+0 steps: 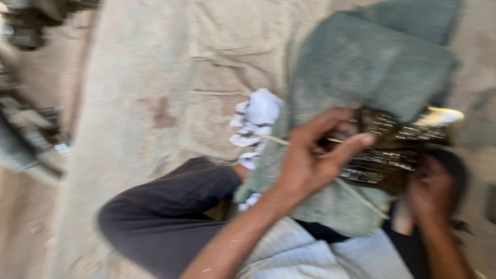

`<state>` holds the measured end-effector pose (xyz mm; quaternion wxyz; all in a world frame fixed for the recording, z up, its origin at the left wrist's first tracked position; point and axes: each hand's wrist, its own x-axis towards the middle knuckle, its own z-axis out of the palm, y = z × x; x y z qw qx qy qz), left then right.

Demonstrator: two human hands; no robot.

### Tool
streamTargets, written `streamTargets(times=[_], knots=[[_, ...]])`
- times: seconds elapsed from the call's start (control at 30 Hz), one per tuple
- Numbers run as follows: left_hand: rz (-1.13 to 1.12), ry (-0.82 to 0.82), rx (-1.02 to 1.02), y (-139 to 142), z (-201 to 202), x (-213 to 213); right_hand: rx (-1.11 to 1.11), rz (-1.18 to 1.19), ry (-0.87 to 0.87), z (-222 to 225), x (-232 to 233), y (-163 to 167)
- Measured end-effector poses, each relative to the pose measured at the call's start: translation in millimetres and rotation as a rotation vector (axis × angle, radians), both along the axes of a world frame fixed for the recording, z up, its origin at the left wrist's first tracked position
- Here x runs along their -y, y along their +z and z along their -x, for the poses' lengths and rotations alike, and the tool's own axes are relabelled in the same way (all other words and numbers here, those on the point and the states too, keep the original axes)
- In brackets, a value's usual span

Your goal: The person uses a chisel and hammer to engrave a decorative pattern onto a brass-colored metal object resting on a stone. The person repeatedly strikes the chisel to create a series of small indentations along the surface.

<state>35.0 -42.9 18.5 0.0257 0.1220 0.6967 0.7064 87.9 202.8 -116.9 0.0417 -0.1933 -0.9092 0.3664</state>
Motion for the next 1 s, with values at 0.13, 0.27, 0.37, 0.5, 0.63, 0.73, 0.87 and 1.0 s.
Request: streamTargets(times=[0.13,0.27,0.37,0.5,0.63,0.73,0.87,1.0], knots=[[0.103,-0.089,-0.003,14.5,0.0,-1.1,-0.052,0.417,-0.044,0.9,-12.5,-6.6],[0.099,-0.217,0.110,27.6,6.3,-9.6,-0.053,0.530,-0.030,1.8,-19.7,-13.1],[0.156,-0.272,0.061,32.5,12.0,-17.0,-0.031,0.525,-0.046,3.8,-24.3,-16.4],[0.282,-0.310,-0.044,28.7,18.2,-27.7,0.060,0.449,-0.080,6.0,-30.8,-18.2],[0.261,-0.276,0.064,22.1,24.6,-33.4,0.026,0.497,-0.054,5.8,-34.8,-21.5],[0.263,-0.258,0.169,20.4,28.1,-32.8,-0.011,0.541,-0.026,5.8,-36.4,-24.8],[0.250,-0.254,0.238,18.9,26.4,-31.7,-0.017,0.529,-0.012,7.3,-37.9,-27.7],[0.215,-0.266,0.069,17.6,15.2,-33.9,-0.008,0.536,-0.030,7.5,-39.6,-29.8]])
